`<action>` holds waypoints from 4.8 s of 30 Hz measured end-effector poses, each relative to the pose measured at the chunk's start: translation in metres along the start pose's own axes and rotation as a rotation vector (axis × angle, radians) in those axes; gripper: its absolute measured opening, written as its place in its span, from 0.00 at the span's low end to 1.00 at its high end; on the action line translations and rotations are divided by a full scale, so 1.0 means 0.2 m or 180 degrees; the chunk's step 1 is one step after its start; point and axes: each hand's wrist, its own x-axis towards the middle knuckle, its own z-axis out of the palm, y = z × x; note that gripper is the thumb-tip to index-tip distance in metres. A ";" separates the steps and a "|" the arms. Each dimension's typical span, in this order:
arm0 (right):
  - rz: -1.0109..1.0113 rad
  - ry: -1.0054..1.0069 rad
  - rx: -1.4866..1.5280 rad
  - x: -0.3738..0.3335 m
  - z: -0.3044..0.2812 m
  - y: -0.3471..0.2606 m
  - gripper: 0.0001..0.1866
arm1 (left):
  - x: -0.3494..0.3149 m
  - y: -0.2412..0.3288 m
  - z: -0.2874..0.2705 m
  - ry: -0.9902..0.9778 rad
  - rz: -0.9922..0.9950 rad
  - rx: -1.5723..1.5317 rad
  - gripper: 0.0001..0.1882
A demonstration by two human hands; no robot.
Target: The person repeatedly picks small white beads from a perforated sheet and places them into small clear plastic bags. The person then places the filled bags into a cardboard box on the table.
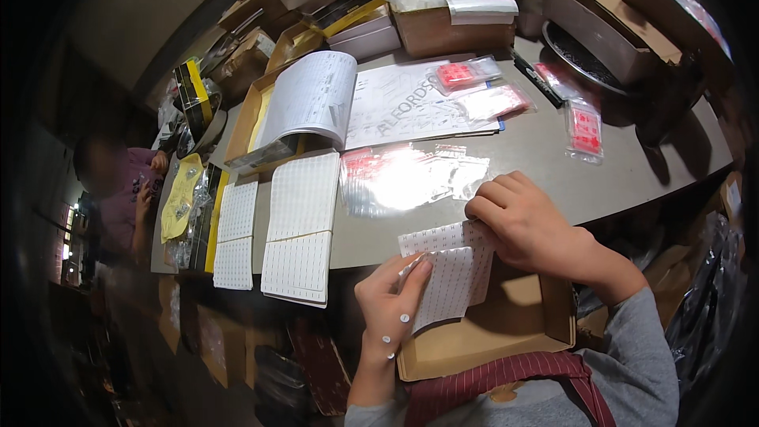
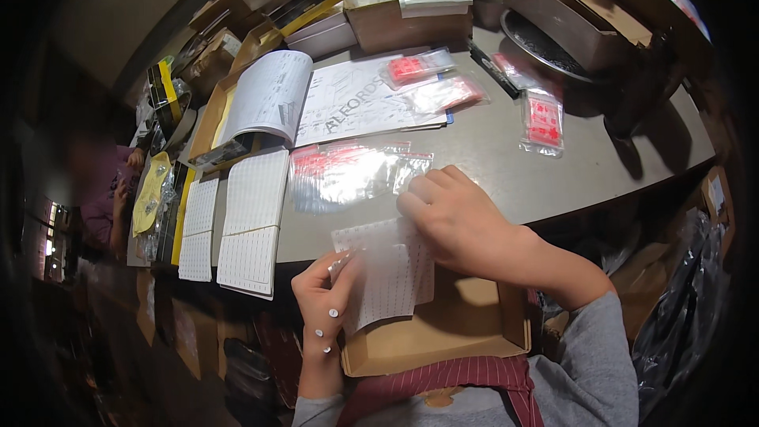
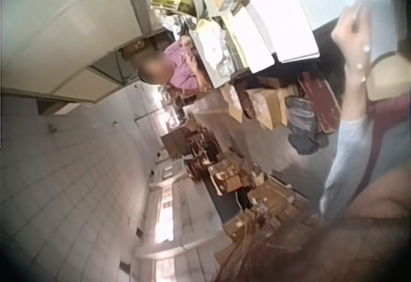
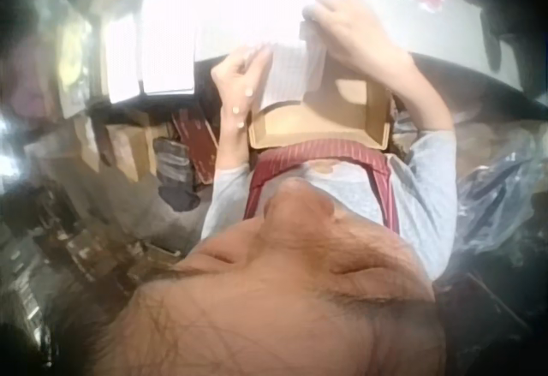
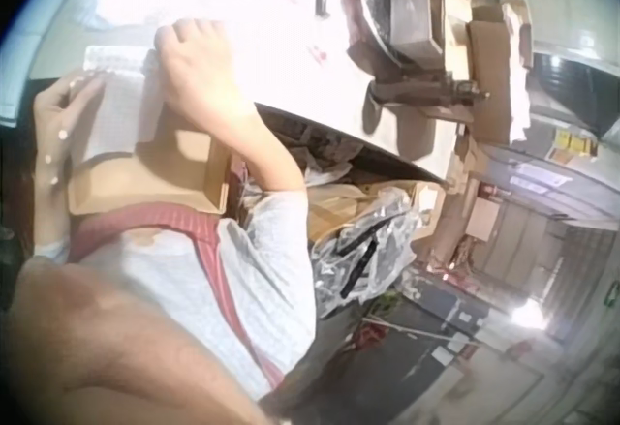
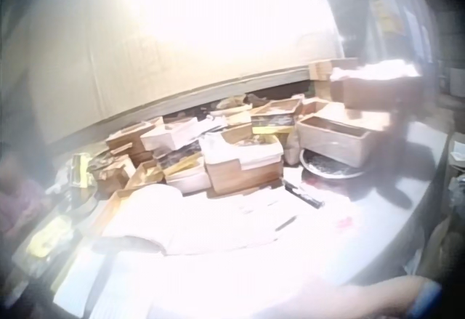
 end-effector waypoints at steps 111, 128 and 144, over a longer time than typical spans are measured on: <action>-0.0834 0.0630 0.0725 0.01 0.06 -0.36 0.17 | 0.04 -0.03 0.07 -0.0079 -0.0169 0.0054 0.08; -0.0906 0.1163 -0.0124 -0.01 0.12 -0.45 0.11 | 0.05 0.02 0.08 -0.0146 -0.0413 -0.0169 0.08; 0.0506 0.0518 -0.0288 -0.21 -0.06 0.44 0.10 | 0.07 -0.04 0.07 -0.0123 -0.0139 0.0059 0.09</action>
